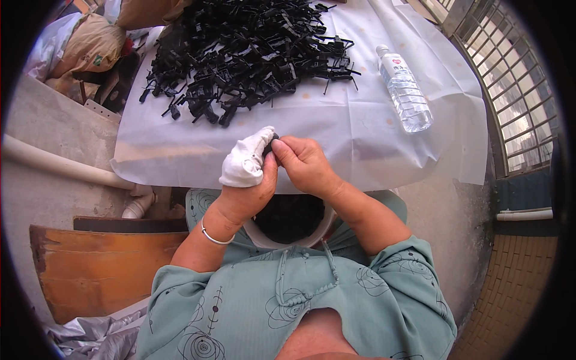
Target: The person is manually wiping and inspecting small black plastic components at a workstation.
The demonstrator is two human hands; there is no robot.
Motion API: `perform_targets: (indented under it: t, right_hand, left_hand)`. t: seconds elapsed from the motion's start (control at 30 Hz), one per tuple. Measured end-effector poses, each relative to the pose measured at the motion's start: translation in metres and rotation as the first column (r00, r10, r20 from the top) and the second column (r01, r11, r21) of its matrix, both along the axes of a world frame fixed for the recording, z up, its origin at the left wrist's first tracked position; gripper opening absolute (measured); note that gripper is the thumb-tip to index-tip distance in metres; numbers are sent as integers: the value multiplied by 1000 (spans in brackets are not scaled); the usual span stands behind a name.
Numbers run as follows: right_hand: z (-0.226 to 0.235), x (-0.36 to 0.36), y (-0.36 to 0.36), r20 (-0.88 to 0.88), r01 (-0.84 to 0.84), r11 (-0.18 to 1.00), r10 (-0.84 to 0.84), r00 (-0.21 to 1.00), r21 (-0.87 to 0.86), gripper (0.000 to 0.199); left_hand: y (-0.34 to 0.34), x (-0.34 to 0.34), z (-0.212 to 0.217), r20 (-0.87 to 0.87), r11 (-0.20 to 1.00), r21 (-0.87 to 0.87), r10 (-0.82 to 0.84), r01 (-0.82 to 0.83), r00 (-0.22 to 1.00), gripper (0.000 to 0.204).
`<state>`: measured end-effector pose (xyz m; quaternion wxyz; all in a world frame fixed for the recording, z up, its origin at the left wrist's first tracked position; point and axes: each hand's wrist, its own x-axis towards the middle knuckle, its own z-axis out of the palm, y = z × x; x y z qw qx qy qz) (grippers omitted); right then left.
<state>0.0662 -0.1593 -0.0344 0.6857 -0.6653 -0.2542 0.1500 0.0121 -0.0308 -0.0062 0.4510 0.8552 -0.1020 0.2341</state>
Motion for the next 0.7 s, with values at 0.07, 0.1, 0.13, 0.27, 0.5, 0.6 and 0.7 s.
perform_targets:
  t: [0.07, 0.1, 0.13, 0.27, 0.5, 0.6, 0.7]
  right_hand:
    - [-7, 0, 4, -30, -5, 1000, 5, 1000, -7, 25]
    - [-6, 1, 6, -58, -16, 1000, 15, 998, -15, 25]
    - [-4, 1, 5, -57, -19, 1000, 18, 998, -15, 25]
    - [4, -3, 6, 71, -18, 988, 30, 997, -155, 26]
    - [1, -4, 14, 62, -14, 997, 9, 998, 77, 28]
    - [8, -3, 12, -57, -32, 997, 36, 998, 70, 29]
    - [12, 0, 8, -186, -22, 993, 43, 982, 115, 31]
  left_hand:
    - [0, -2, -1, 53, 998, 68, 14, -18, 998, 30]
    - [0, -4, 1, 28, 993, 111, 37, -40, 999, 30]
    - [1, -6, 2, 4, 986, 155, 61, -61, 998, 30]
    - [5, -10, 1, -5, 993, 88, 78, -77, 997, 30]
    - [10, -6, -3, 26, 997, 50, 62, -63, 998, 33]
    - [8, -2, 1, 44, 994, 94, 43, -47, 998, 34]
    - [4, 0, 5, 37, 989, 144, 35, -40, 999, 34]
